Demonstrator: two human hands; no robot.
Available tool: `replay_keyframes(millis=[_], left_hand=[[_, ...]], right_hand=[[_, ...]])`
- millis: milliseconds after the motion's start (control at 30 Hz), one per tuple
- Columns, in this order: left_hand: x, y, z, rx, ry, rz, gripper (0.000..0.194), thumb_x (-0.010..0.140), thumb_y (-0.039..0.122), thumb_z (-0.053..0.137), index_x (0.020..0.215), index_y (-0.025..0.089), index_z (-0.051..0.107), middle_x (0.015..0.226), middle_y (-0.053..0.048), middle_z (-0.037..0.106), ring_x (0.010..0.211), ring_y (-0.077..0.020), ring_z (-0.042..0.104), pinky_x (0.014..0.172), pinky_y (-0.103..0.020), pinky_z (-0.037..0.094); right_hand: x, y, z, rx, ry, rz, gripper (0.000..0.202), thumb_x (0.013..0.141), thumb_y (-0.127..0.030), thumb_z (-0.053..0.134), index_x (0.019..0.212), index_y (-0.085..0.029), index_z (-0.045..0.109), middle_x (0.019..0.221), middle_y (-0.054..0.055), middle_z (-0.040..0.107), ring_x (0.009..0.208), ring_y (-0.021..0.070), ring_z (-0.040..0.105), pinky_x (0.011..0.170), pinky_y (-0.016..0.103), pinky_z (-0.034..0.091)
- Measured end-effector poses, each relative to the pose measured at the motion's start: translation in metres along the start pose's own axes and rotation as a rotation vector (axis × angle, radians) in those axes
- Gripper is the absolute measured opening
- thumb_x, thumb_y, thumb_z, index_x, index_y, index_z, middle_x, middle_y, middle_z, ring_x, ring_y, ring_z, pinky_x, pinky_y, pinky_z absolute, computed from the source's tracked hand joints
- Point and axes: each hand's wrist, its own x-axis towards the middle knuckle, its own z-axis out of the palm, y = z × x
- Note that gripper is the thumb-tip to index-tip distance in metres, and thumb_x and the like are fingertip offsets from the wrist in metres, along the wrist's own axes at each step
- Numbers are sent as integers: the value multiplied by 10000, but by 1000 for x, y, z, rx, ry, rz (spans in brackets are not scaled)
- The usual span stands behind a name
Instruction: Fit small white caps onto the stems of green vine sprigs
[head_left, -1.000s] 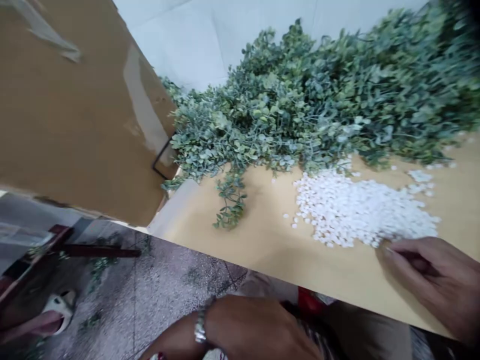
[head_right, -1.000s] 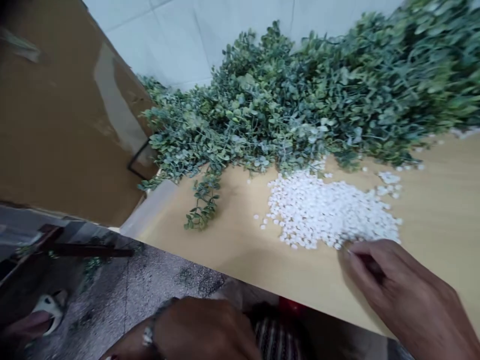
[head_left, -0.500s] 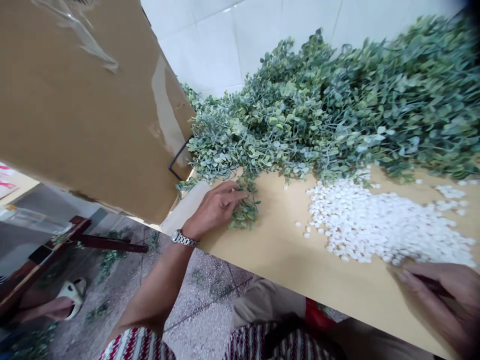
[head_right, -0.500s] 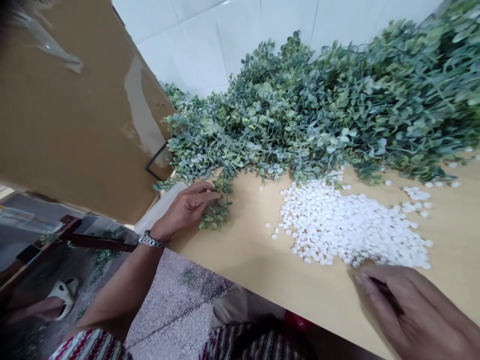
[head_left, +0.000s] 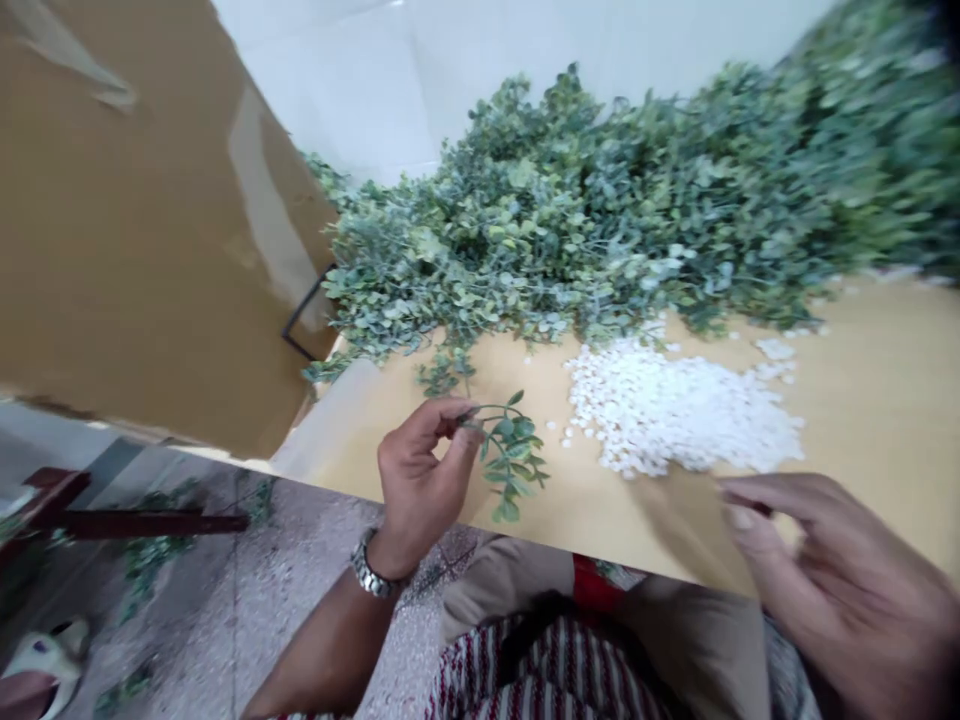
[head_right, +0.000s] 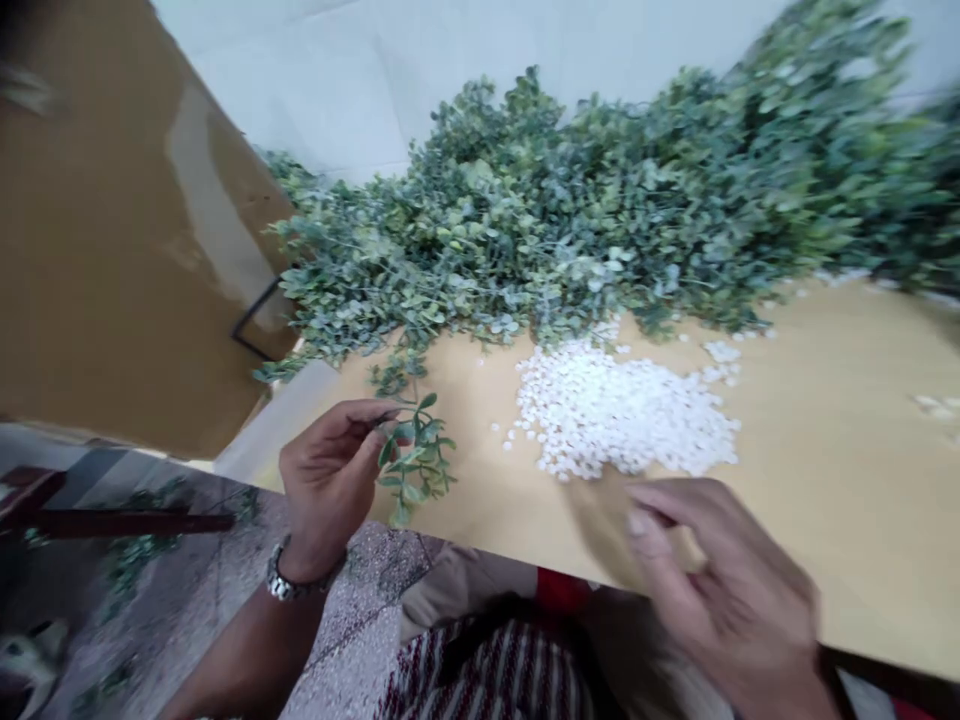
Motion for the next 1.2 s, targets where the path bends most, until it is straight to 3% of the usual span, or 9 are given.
replay_keyframes(millis=[67,167,267,400,567,700,867,1033,1200], left_hand=[[-18,3,25,-55,13,25,119,800,155,597,896,167,666,749,-13,679,646,-122,621,642,-235,498],[-42,9,59,-46,44,150,230,781,64,607,961,197,655,782,9,693,666,-94,622,656,-194,490],[-57,13,77,-93,-39,264,349,763,-10,578,1027,214,623,841,14,700,716,-87,628,692,-176,497],[-57,21,64,-143,-391,183,439,761,66,598,1169,223,558,1056,-44,651,959,-157,617,854,-245,500],[-45,39,44,-101,-889,58,671,786,230,627,1392,255,341,1369,-86,496,1252,-256,470,1030,-357,409],[-45,47,51,-36,-1049,-74,464,854,267,553,1306,199,471,1227,-98,617,1128,-236,571,975,-354,440],[-46,44,59,-185,-1211,-285,198,851,284,550,898,136,672,743,-39,664,685,-158,585,631,-256,475],[-52,39,62,-325,-1179,-360,170,827,271,588,738,154,674,553,13,547,523,-108,453,479,-201,371],[-62,32,62,-465,-969,-566,125,791,261,637,733,158,677,580,4,567,513,-102,493,482,-200,398]], right_hand=[[-2,-29,7,266,-181,89,390,837,-277,598,1223,-300,545,979,77,656,786,179,634,683,298,548],[-4,-53,20,587,-329,308,820,758,-510,650,1435,-311,232,1300,103,536,987,204,633,785,310,568],[-6,-53,24,651,-287,387,638,853,-375,587,1405,-326,271,1228,57,598,980,159,649,810,262,555],[-7,-38,7,419,-241,222,456,868,-202,556,1301,-270,429,1210,57,608,1065,166,610,927,298,502],[-2,-37,-12,232,-569,-45,427,847,-107,496,1265,-174,439,1190,113,600,1135,204,553,956,369,488],[-1,-46,-14,130,-746,-49,328,821,-66,447,1141,-128,482,1083,122,627,1082,213,561,939,372,488],[-4,-48,-19,-9,-784,-116,247,852,-72,399,1061,-150,505,907,74,631,874,185,589,756,316,525],[-8,-47,-21,-33,-705,-193,222,877,-106,371,1013,-157,538,816,68,607,766,185,560,662,305,514],[-5,-32,-26,103,-634,-100,282,884,-259,519,1155,-184,499,950,74,617,839,179,589,666,296,532]])
